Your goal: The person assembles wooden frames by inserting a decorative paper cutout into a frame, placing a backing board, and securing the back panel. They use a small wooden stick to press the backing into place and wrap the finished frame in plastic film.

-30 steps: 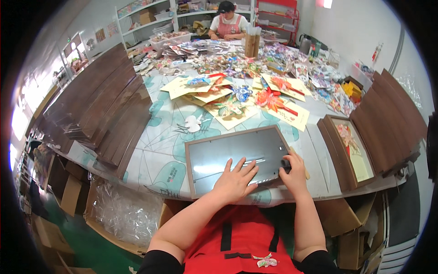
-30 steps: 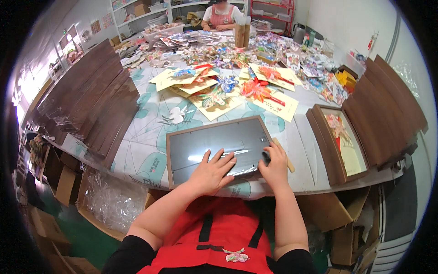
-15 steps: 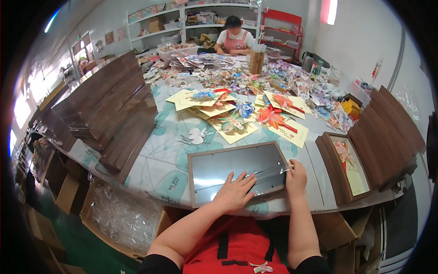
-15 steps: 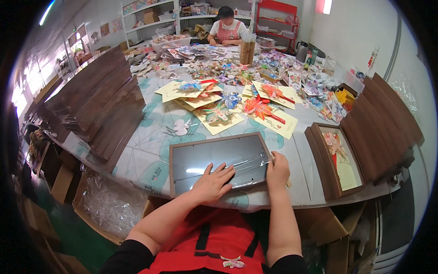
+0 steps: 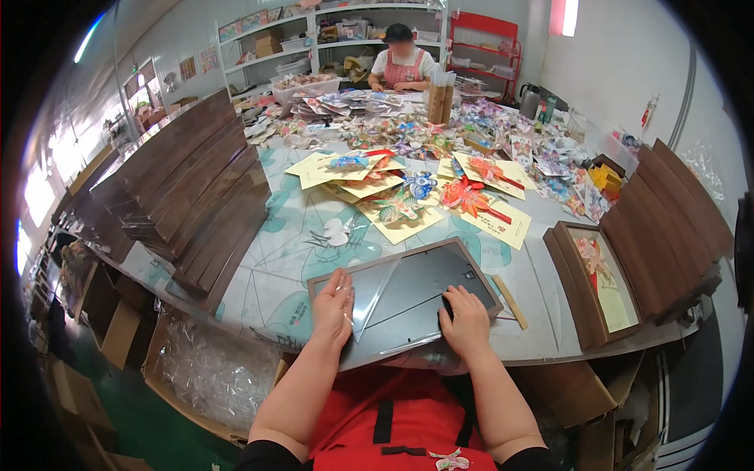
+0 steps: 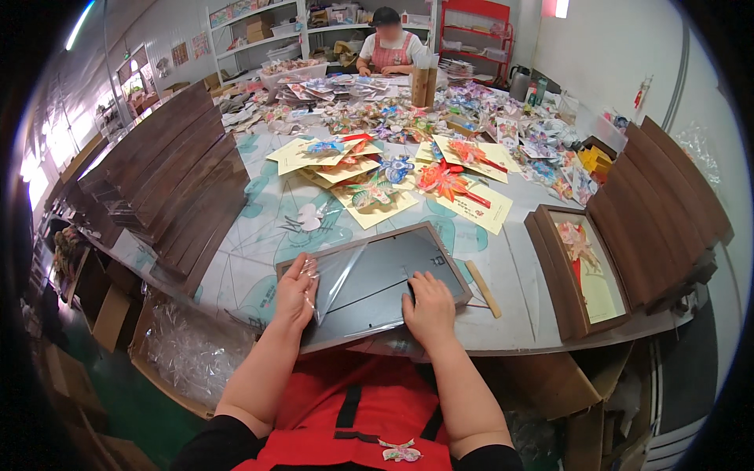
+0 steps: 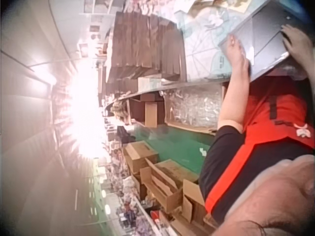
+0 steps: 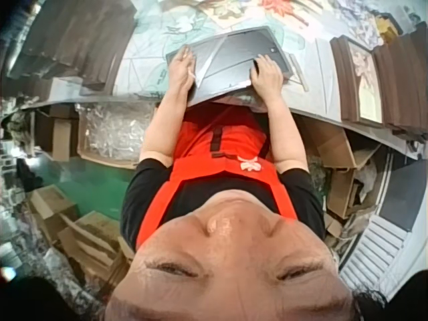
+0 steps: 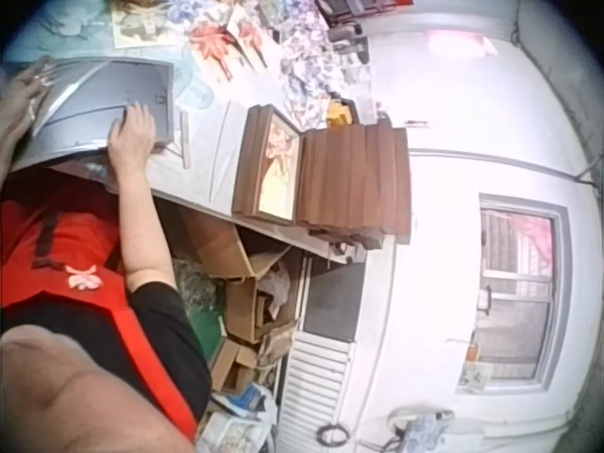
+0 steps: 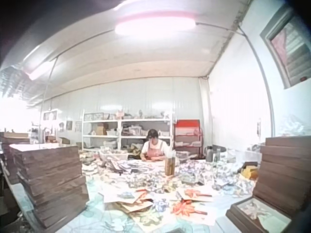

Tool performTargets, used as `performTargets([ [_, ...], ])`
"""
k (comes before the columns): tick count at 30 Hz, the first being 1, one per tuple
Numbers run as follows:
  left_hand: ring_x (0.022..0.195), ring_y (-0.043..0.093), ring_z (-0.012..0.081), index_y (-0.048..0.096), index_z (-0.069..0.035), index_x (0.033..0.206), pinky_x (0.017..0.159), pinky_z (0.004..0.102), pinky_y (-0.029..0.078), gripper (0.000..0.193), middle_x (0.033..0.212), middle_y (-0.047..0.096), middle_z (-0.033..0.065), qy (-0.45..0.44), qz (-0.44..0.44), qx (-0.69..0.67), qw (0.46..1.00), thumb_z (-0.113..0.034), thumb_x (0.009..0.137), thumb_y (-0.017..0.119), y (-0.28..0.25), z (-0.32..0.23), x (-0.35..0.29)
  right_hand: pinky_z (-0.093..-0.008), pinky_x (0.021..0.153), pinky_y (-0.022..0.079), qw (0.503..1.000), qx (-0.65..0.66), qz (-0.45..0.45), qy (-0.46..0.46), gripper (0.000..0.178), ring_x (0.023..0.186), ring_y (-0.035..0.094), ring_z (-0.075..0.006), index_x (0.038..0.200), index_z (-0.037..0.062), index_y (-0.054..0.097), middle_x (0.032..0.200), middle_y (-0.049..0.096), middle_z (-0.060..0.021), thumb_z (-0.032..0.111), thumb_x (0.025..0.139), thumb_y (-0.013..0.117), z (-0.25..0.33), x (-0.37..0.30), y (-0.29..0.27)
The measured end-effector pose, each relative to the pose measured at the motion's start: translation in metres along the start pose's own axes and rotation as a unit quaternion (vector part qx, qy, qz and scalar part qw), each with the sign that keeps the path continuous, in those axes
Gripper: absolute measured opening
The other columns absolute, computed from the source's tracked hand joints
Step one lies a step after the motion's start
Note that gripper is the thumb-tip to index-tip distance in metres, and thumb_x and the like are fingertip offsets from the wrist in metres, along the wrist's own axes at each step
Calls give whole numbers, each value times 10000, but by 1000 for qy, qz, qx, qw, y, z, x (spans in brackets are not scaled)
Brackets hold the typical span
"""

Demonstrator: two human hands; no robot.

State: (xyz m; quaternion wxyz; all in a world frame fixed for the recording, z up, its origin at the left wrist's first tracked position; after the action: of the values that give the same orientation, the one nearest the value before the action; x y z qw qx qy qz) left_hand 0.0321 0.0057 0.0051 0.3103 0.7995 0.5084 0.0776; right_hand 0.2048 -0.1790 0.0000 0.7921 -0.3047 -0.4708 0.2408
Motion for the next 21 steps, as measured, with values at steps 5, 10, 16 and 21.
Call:
performTargets([
  [5, 1336, 367, 235, 332, 47, 1405, 1083, 318, 313, 519, 1440, 371, 139, 50, -1, -16, 999, 73, 905, 470, -39, -12, 2, -440, 972, 410, 1000, 18, 4, -2, 254, 1126, 564, -325, 1019, 22, 632, 1137, 638, -138, 138, 793, 621, 6, 1, 1],
  [10, 1047, 576, 205, 435, 82, 1324, 902, 279, 473, 463, 1233, 545, 163, 119, -30, 33, 992, 124, 865, 475, -87, -30, 39, -429, 968, 418, 998, 60, 20, 15, 207, 1108, 581, -311, 1002, 31, 641, 1120, 651, -125, 70, 806, 587, -10, 1, 1],
  [16, 961, 600, 205, 482, 108, 1254, 821, 262, 509, 387, 1095, 581, 155, 95, -119, -9, 988, 139, 868, 464, -140, -52, 68, -408, 930, 457, 991, 131, 35, 19, 188, 1100, 589, -325, 943, 14, 667, 1063, 670, -138, -26, 813, 538, -10, 7, -2],
  [21, 1041, 581, 226, 478, 89, 1264, 838, 284, 507, 404, 1168, 547, 181, 51, -112, 95, 988, 133, 862, 456, -180, -44, 44, -408, 914, 465, 989, 138, 35, 26, 192, 1091, 594, -324, 943, 18, 669, 1050, 676, -133, -30, 810, 538, -8, 8, 2],
])
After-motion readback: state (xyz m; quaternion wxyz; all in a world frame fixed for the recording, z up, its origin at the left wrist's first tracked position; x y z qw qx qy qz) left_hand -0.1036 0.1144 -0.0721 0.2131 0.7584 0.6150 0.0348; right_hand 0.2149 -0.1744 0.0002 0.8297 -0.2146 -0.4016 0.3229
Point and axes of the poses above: each hand's wrist, its own x-axis towards the middle knuckle, its own y-axis out of the palm, z = x × y, the point moved 2 cm from there along x, towards the middle knuckle
